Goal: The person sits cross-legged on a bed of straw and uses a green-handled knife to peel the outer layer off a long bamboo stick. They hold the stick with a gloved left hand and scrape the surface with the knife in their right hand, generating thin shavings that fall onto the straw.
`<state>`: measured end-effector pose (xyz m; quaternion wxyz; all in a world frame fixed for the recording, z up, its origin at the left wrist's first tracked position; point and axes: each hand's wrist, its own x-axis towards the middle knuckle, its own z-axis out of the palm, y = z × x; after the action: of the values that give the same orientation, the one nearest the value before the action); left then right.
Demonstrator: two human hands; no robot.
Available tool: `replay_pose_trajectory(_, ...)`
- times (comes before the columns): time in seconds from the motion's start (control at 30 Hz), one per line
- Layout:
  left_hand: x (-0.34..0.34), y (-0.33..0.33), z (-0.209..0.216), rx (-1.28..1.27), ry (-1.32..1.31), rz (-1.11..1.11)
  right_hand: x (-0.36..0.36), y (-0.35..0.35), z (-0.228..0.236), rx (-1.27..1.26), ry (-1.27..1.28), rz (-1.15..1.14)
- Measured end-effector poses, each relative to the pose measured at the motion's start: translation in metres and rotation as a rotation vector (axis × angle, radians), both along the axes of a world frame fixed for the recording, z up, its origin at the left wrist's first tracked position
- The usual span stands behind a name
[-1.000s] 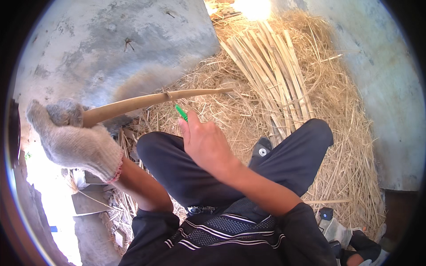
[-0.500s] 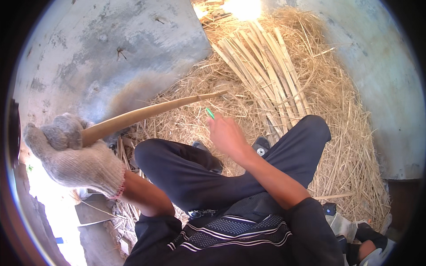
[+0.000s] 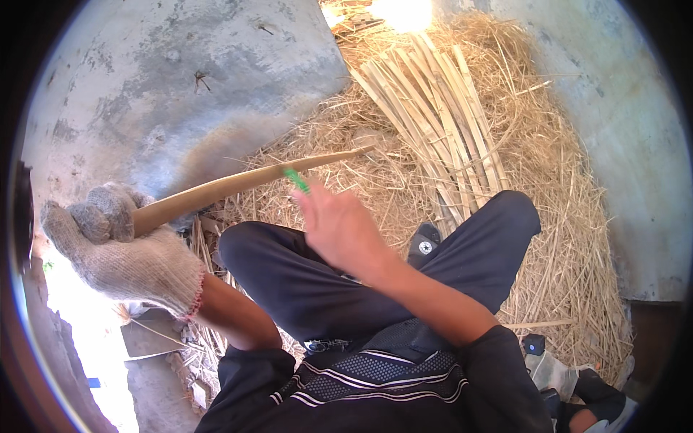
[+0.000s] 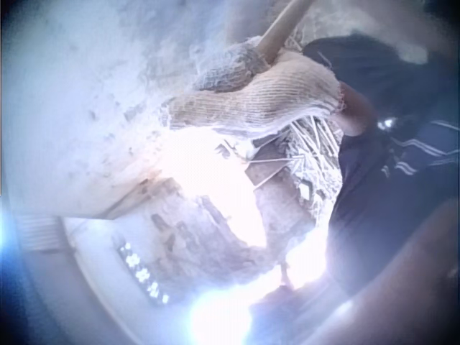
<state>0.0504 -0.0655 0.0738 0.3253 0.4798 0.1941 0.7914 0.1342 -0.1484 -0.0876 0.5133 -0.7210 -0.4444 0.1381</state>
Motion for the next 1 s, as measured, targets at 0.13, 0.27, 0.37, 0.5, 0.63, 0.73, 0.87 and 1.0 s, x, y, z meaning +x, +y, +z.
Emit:
replay_pose_trajectory(0.13,-0.008,0.007,0.002,-0.024,-0.031,-0.049,-0.017,0.002,0.001,0.089,-0.033,-0.009)
replay_pose_trajectory(0.27,0.003,0.015,0.005,-0.063,-0.097,0.19,-0.007,0.022,-0.029,-0.019,-0.141,-0.096)
replay_pose_trajectory(0.37,-0.005,0.027,0.001,-0.039,-0.063,0.125,-0.014,0.012,0.011,-0.07,-0.118,0.009)
replay_pose_trajectory(0.5,-0.001,0.018,0.008,-0.091,-0.085,0.105,-0.031,0.017,-0.001,0.032,-0.196,-0.023)
replay_pose_trajectory(0.63,-0.008,0.026,0.003,-0.021,-0.031,0.036,-0.016,0.034,-0.027,-0.042,-0.221,-0.104)
replay_pose_trajectory(0.73,-0.025,0.039,-0.002,-0.002,-0.085,-0.208,-0.026,0.027,0.015,0.024,-0.188,-0.002)
replay_pose_trajectory(0.87,-0.017,0.029,-0.001,-0.052,-0.077,-0.065,-0.031,0.026,0.018,0.039,-0.263,-0.023)
replay_pose_trajectory(1.0,-0.007,0.021,0.002,-0.044,-0.098,-0.052,0.018,0.041,-0.067,-0.254,-0.171,-0.211)
